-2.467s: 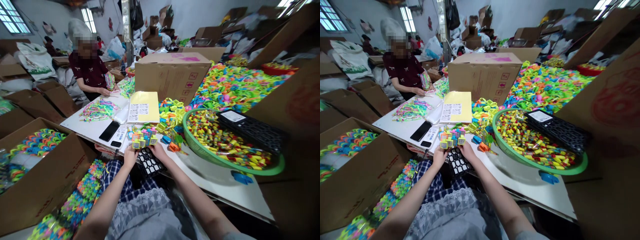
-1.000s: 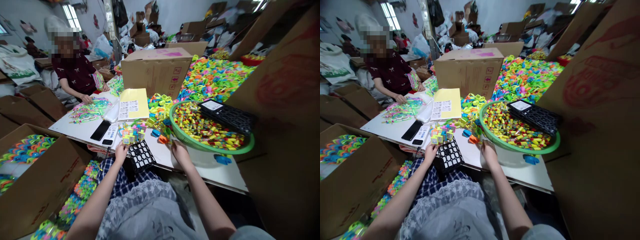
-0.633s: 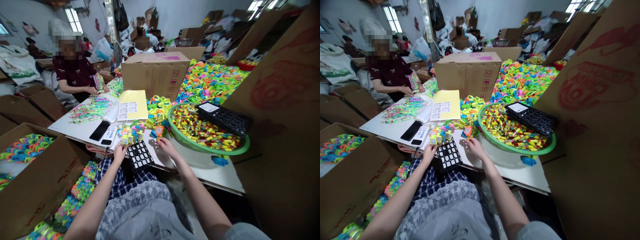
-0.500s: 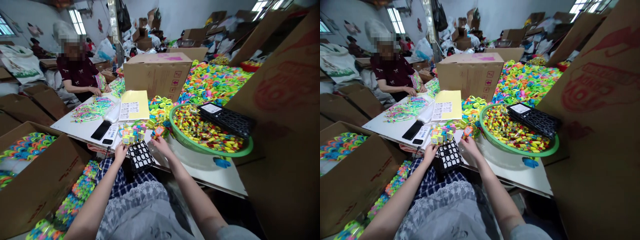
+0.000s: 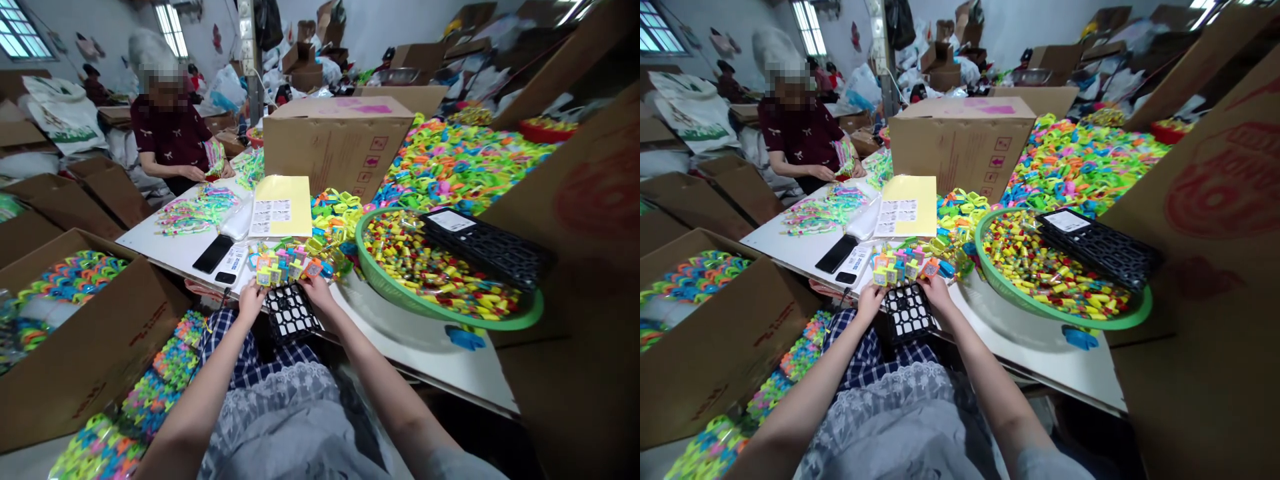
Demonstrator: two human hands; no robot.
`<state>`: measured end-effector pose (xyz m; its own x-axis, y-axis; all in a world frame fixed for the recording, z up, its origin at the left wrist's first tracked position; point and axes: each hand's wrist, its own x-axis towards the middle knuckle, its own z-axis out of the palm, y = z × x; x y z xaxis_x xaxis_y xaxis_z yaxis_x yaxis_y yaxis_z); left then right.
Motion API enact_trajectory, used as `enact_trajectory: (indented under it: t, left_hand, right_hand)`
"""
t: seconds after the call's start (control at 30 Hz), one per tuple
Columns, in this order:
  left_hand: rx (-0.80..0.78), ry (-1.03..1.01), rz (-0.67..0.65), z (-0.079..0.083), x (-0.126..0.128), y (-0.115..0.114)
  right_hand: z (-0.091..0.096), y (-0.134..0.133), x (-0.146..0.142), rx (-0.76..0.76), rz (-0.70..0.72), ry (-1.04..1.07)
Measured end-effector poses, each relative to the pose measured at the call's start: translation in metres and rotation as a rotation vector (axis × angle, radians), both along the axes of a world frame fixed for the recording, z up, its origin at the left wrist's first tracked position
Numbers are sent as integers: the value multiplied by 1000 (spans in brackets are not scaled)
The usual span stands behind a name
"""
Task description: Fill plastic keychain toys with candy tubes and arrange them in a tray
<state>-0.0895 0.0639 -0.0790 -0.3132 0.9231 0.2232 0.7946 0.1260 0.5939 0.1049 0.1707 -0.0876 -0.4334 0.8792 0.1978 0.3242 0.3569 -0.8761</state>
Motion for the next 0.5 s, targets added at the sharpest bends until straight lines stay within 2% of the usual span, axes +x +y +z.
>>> enact_trajectory:
  t: [0.27, 0.5]
  left_hand:
    - [-8, -1, -9, -1, 0, -1]
    - [-11, 3, -30, -2, -1, -1]
  right_hand:
    - [6, -1, -1, 97, 71, -40]
    - [4, -3, -1, 200, 124, -77]
